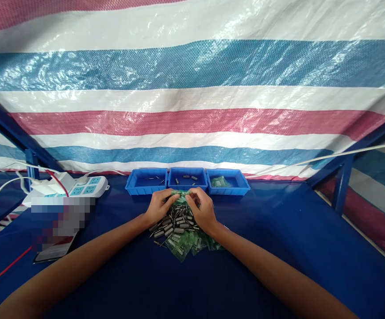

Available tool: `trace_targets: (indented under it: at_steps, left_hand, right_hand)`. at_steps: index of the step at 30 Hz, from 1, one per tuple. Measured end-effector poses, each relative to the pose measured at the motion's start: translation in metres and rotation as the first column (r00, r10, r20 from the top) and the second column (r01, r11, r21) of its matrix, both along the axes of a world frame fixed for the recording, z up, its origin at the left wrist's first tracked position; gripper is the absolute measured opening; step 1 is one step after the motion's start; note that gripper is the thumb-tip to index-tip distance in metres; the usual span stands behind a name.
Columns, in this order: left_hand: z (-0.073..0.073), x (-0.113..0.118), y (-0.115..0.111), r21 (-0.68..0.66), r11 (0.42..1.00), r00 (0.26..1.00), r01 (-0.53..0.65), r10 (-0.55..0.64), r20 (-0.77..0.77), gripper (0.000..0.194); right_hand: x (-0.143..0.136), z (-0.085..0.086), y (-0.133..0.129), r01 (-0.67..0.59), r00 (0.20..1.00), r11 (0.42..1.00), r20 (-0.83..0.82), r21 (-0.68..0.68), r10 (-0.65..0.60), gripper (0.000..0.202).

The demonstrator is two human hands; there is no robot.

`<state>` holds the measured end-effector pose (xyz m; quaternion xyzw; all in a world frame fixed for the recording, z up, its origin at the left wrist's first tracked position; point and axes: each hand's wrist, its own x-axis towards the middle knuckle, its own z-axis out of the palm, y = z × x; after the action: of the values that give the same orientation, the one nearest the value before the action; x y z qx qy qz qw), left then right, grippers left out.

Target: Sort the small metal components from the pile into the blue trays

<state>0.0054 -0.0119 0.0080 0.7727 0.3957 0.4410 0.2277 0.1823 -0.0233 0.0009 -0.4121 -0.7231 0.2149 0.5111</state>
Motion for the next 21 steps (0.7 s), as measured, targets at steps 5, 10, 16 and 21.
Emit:
trace_targets:
  at_steps: [5, 10, 16, 21]
  left_hand:
    - [0.0, 0.0003, 0.0003, 0.025, 0.999, 0.999, 0.031, -0.031, -0.013, 0.029]
    - [0.0002, 0.0001, 0.0002, 0.024, 0.999, 0.999, 0.043, -0.042, -0.022, 0.027]
    - [-0.0005, -0.0005, 0.0004, 0.034, 0.999, 0.999, 0.04, -0.041, 0.001, 0.021]
    - [-0.0011, 0.0001, 0.0012, 0.045, 0.998, 0.999, 0.037, -0.038, 0.013, 0.022]
  right_hand:
    - [-0.0011, 0.0014, 0.0, -0.008, 1.0, 0.999, 0.026, 0.038, 0.007, 0.023]
    - [-0.0012, 0.0022, -0.0011, -0.005, 1.0, 0.999, 0.019, 0.054, 0.004, 0.02]
    - [-0.0008, 0.0019, -0.0014, -0.01, 1.0, 0.999, 0.011, 0.053, 0.009, 0.018]
    - [-0.0008, 0.0027, -0.0015, -0.022, 1.0, 0.999, 0.013, 0.044, 0.022, 0.017]
